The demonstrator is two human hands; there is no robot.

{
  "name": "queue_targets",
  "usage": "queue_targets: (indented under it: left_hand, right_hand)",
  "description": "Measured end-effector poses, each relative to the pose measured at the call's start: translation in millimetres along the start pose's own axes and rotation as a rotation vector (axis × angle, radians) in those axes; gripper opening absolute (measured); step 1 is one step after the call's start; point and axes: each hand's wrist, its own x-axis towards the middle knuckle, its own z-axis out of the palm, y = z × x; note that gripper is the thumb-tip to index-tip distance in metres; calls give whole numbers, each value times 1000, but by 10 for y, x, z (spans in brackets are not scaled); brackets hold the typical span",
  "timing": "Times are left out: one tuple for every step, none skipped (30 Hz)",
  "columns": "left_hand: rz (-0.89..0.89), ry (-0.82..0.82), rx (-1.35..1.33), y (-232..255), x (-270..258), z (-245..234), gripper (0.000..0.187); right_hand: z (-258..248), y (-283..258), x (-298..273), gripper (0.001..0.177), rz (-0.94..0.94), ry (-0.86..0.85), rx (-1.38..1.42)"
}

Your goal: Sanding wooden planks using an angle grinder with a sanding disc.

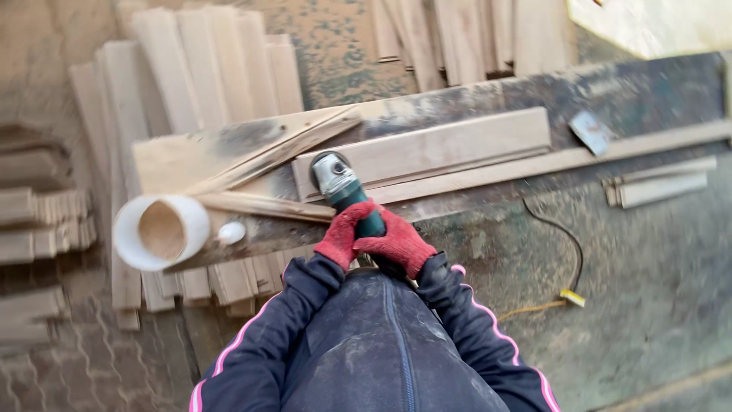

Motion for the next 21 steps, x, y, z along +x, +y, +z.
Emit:
queue_targets:
  left_hand:
    - [-20, -17, 35, 34, -119, 183, 35]
    - [-17, -8, 64, 63, -245, 355, 39]
    - [-12, 2, 94, 99, -369, 519, 43]
    - [-23, -4, 111, 48, -367, 596, 43]
    - [55, -107, 185, 5, -362, 665, 36]
    - [137, -206, 249, -40, -361, 727, 30]
    - [130, -208, 256, -109, -281, 789, 30]
    - [100, -209, 207, -175, -199, 855, 30]
    - [69, -209, 159, -237, -119, 918, 31]
    - [68, -209, 160, -278, -100, 1045, 31]
    - [61, -211, 170, -315, -82, 1167, 30]
    - [53, -212, 176, -361, -66, 1282, 28]
    - [53, -210, 175, -488, 128, 1291, 28]
    - [36, -227, 209, -611, 316, 1291, 23]
    - [19, -244, 243, -726, 504, 1280, 23]
    - [26, -233, 231, -760, 482, 1387, 23]
    - [32, -242, 228, -787, 460, 1490, 24]
    - [38, -252, 225, -809, 438, 1590, 32]
    - [46, -240, 213, -852, 507, 1578, 32]
    - [57, -256, 208, -894, 577, 1570, 38]
    - [68, -272, 203, -936, 647, 1563, 43]
  right_hand:
    - [-71, 25, -5, 85, 8, 33, 27]
    - [-141, 46, -3, 86, 15, 34, 17]
    - [-204, 63, 6, 88, 23, 34, 6]
    - [-285, 104, 6, 88, 29, 47, 20]
    - [-357, 143, 13, 87, 34, 70, 19]
    - [-430, 177, 25, 86, 37, 84, 12]
    - [-511, 275, 69, 86, 42, 88, 19]
    - [-597, 367, 119, 91, 49, 101, -7]
    - [-679, 456, 169, 96, 57, 113, -32]
    - [-768, 501, 169, 96, 57, 113, -30]
    - [-851, 543, 170, 80, 1, 128, 29]
    - [-932, 591, 170, 65, -53, 140, 85]
    - [-1043, 632, 152, 65, -52, 138, 85]
    - [-1151, 665, 141, 59, -70, 153, 85]
    - [-1248, 692, 134, 53, -88, 167, 85]
    - [-1323, 680, 121, 53, -90, 151, 77]
    - [-1391, 665, 111, 50, -118, 164, 119]
    - [-1456, 646, 102, 48, -146, 176, 161]
    - [-1494, 671, 127, 48, -147, 160, 153]
    - [-1531, 698, 148, 44, -162, 152, 152]
    - [-1569, 724, 168, 40, -177, 143, 152]
